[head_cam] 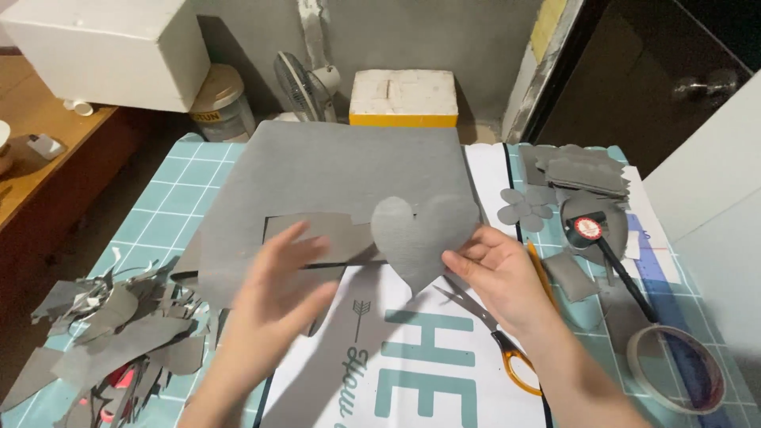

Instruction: Cutting out decorative shapes from grey leather material using scissors and a pencil for marking.

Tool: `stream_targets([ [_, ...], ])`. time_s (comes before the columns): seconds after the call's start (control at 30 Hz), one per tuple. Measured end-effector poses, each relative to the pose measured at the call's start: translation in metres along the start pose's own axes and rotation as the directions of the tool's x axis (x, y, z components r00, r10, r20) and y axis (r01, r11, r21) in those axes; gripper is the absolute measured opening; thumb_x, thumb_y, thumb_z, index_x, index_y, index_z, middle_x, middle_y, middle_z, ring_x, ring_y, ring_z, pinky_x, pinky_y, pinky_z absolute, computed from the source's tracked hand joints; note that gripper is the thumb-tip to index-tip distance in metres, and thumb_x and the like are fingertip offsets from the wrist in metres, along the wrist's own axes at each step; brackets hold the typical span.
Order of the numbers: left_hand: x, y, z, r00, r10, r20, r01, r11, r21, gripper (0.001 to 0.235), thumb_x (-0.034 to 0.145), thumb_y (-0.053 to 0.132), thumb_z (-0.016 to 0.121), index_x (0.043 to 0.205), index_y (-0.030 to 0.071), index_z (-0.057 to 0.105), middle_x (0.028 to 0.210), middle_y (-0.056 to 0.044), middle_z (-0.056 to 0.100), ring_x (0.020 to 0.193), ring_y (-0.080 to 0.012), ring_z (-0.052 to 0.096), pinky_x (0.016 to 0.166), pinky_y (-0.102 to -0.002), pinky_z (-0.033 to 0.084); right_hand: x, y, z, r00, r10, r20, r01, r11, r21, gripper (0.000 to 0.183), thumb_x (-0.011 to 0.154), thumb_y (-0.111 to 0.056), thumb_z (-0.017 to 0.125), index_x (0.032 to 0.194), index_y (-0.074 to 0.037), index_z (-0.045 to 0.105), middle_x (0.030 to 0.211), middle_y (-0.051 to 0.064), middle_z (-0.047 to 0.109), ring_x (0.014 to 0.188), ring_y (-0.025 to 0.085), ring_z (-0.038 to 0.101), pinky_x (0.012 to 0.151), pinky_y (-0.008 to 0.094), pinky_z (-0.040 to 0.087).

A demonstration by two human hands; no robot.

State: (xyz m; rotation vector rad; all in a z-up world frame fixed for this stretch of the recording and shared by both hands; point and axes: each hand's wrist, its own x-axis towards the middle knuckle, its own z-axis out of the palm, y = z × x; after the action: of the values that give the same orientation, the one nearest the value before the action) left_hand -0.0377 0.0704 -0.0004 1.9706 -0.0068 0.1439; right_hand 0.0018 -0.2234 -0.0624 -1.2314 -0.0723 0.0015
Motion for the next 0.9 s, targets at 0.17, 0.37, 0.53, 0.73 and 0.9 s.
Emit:
stream_targets([
  [0.17,0.05,0.038,0.059,0.897,0.081,0.434,0.122,0.899,-0.42,0.092,0.071,0.015,0.089,0.148,-0.006,0.045,0.124,-0.03,0.069,0.116,-0.039,0.069,0.093,-0.051,0.06,-0.002,-0.015,0.011,0.999,-0.003,-0.038,-0.001,0.992,-0.124,0.021,0.088,0.002,0.075,0.108,0.003,0.069,0.092,0.017,0.079,0.086,0.02,0.072,0.09,0.037,0.06],
  [0.37,0.083,-0.008,0.11,0.934,0.049,0.354,0.132,0.872,-0.471,0.031,0.076,0.0,0.088,0.104,-0.001,0.072,0.073,-0.009,0.072,0.062,-0.0172,0.071,0.053,-0.029,0.059,0.007,-0.011,0.0,0.971,0.043,-0.233,-0.089,0.977,-0.194,0.026,0.089,-0.002,0.077,0.113,0.002,0.067,0.088,0.01,0.075,0.082,0.015,0.07,0.085,0.028,0.058],
  [0.53,0.083,-0.022,0.116,0.941,0.001,0.338,0.172,0.858,-0.483,0.026,0.076,-0.002,0.087,0.098,-0.003,0.073,0.075,-0.015,0.076,0.06,-0.0184,0.071,0.057,-0.031,0.062,0.007,-0.015,0.005,0.962,0.039,-0.27,-0.116,0.954,-0.276,0.043,0.084,-0.002,0.08,0.122,0.007,0.063,0.089,0.018,0.077,0.082,0.019,0.07,0.082,0.031,0.059],
  [0.73,0.079,-0.018,0.104,0.925,0.347,0.155,-0.223,0.825,-0.519,0.007,0.076,0.001,0.084,0.08,0.007,0.081,0.122,-0.017,0.075,0.12,-0.0293,0.065,0.105,-0.047,0.051,0.011,-0.016,-0.001,0.949,-0.233,-0.212,0.115,0.883,-0.455,0.02,0.079,0.013,0.074,0.09,-0.003,0.081,0.102,0.013,0.08,0.102,0.017,0.068,0.091,0.034,0.058],
  [0.9,0.074,-0.014,0.103,0.87,0.493,-0.01,-0.45,0.786,-0.424,0.011,0.076,0.007,0.086,0.069,0.015,0.081,0.127,-0.016,0.068,0.128,-0.0332,0.052,0.113,-0.053,0.041,0.009,-0.006,-0.007,0.886,-0.447,-0.125,0.308,0.767,-0.563,0.026,0.079,0.016,0.07,0.081,-0.006,0.082,0.1,0.012,0.071,0.077,0.01,0.056,0.073,0.027,0.057],
])
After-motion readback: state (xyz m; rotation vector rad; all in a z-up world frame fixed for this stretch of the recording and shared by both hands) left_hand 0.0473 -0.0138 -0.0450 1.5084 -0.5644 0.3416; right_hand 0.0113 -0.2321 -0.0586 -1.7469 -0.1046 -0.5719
